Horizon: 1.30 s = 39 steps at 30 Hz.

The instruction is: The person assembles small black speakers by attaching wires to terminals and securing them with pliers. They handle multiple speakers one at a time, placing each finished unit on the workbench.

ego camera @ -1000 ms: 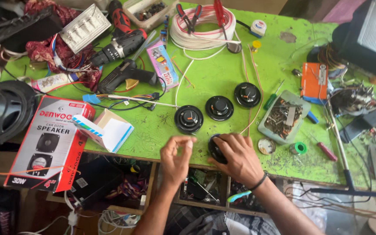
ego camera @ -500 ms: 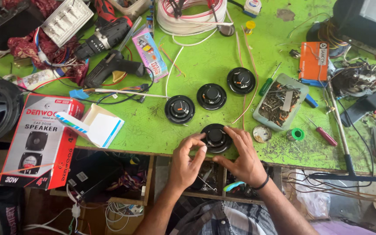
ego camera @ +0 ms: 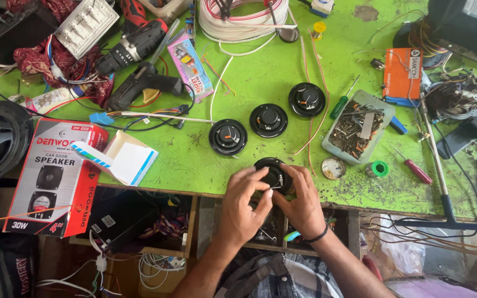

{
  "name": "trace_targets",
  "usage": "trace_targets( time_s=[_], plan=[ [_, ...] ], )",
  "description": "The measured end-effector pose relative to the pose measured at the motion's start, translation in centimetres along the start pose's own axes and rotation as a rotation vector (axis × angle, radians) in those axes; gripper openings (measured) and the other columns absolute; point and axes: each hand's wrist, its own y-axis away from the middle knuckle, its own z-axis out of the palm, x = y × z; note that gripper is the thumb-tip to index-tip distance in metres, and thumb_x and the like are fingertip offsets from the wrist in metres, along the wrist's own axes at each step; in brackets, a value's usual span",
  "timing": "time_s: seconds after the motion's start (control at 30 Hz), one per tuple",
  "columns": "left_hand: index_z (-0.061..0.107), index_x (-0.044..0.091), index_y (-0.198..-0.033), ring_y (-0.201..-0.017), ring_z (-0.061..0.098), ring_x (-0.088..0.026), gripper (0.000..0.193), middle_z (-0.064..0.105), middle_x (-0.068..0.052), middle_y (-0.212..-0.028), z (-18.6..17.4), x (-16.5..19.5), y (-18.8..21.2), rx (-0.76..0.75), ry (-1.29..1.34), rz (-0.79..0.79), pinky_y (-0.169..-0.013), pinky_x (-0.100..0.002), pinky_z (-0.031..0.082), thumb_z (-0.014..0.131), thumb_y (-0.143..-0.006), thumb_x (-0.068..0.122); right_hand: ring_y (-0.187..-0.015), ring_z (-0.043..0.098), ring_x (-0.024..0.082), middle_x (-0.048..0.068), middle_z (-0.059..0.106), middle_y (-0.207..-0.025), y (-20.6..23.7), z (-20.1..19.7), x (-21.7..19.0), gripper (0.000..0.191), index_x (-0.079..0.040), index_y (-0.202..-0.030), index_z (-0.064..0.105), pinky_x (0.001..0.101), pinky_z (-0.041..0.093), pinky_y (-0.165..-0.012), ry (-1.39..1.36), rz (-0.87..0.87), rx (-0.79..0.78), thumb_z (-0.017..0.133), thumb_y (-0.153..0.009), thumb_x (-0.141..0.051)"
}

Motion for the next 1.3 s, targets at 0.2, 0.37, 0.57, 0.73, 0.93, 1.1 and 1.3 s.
trace_targets(
  time_s=[0.2, 0.37, 0.57, 0.73, 0.93, 1.1, 1.3],
  plan=[
    [0.063, 0.000, -0.096, -0.074, 0.072, -0.017, 0.012, 0.069, -0.021, -0.136, 1.2, -0.7, 0.9, -0.008, 0.226, -0.163, -0.065, -0.029, 0.060, 0.074, -0.090, 0.002, -0.077, 0.064, 0.021, 0.012, 0.063, -0.123, 0.3, -0.4, 0.6, 0.064, -0.006, -0.137, 0.058, 0.0326, 0.055, -0.068, -0.121, 0.168, -0.133, 0.080, -0.076, -0.004],
    [0.062, -0.001, -0.097, -0.085, 0.075, -0.016, 0.011, 0.068, -0.022, -0.137, 1.8, -2.4, 1.2, -0.003, 0.270, -0.088, -0.070, -0.026, 0.062, 0.071, -0.091, 0.000, -0.101, 0.069, 0.027, 0.017, 0.063, -0.134, 1.2, -0.3, 1.7, 0.057, -0.005, -0.129, 0.060, 0.0355, 0.057, -0.083, -0.102, 0.030, -0.082, 0.085, -0.078, -0.011],
    [0.064, -0.002, -0.099, -0.098, 0.077, -0.020, 0.010, 0.066, -0.023, -0.137, 1.6, -2.9, 1.6, 0.001, 0.301, -0.064, -0.076, -0.027, 0.066, 0.071, -0.092, -0.001, -0.112, 0.073, 0.029, 0.018, 0.069, -0.132, 2.4, 0.5, 3.3, 0.046, -0.007, -0.116, 0.065, 0.0365, 0.060, -0.089, -0.100, 0.034, -0.031, 0.088, -0.078, -0.019],
    [0.065, -0.002, -0.099, -0.097, 0.077, -0.023, 0.012, 0.067, -0.023, -0.137, 1.5, -2.2, 1.9, 0.012, 0.217, -0.046, -0.077, -0.029, 0.064, 0.073, -0.091, -0.001, -0.106, 0.075, 0.028, 0.017, 0.071, -0.129, 2.8, 0.5, 3.5, 0.042, -0.008, -0.112, 0.068, 0.0358, 0.060, -0.085, -0.085, 0.064, -0.022, 0.088, -0.077, -0.019],
    [0.064, -0.001, -0.100, -0.104, 0.076, -0.027, 0.014, 0.065, -0.023, -0.138, 1.3, -1.9, 1.8, 0.017, 0.161, 0.008, -0.083, -0.032, 0.062, 0.074, -0.090, 0.001, -0.104, 0.076, 0.027, 0.017, 0.072, -0.129, 2.6, 0.4, 3.1, 0.040, -0.008, -0.112, 0.069, 0.0346, 0.061, -0.083, -0.087, 0.081, -0.038, 0.088, -0.078, -0.019],
    [0.063, -0.002, -0.100, -0.099, 0.076, -0.024, 0.014, 0.066, -0.024, -0.137, 1.3, -2.0, 1.9, 0.004, 0.173, -0.033, -0.080, -0.031, 0.063, 0.074, -0.090, 0.001, -0.102, 0.077, 0.026, 0.016, 0.072, -0.129, 2.6, 0.5, 3.1, 0.039, -0.008, -0.113, 0.069, 0.0337, 0.062, -0.082, -0.116, 0.087, -0.041, 0.087, -0.079, -0.018],
    [0.063, -0.001, -0.098, -0.099, 0.077, -0.026, 0.014, 0.067, -0.023, -0.137, 1.4, -2.0, 1.9, -0.001, 0.173, -0.058, -0.080, -0.032, 0.063, 0.074, -0.090, 0.001, -0.104, 0.076, 0.028, 0.018, 0.070, -0.130, 2.6, 0.3, 3.0, 0.039, -0.007, -0.112, 0.070, 0.0346, 0.061, -0.083, -0.079, 0.054, -0.038, 0.087, -0.079, -0.018]
  ],
)
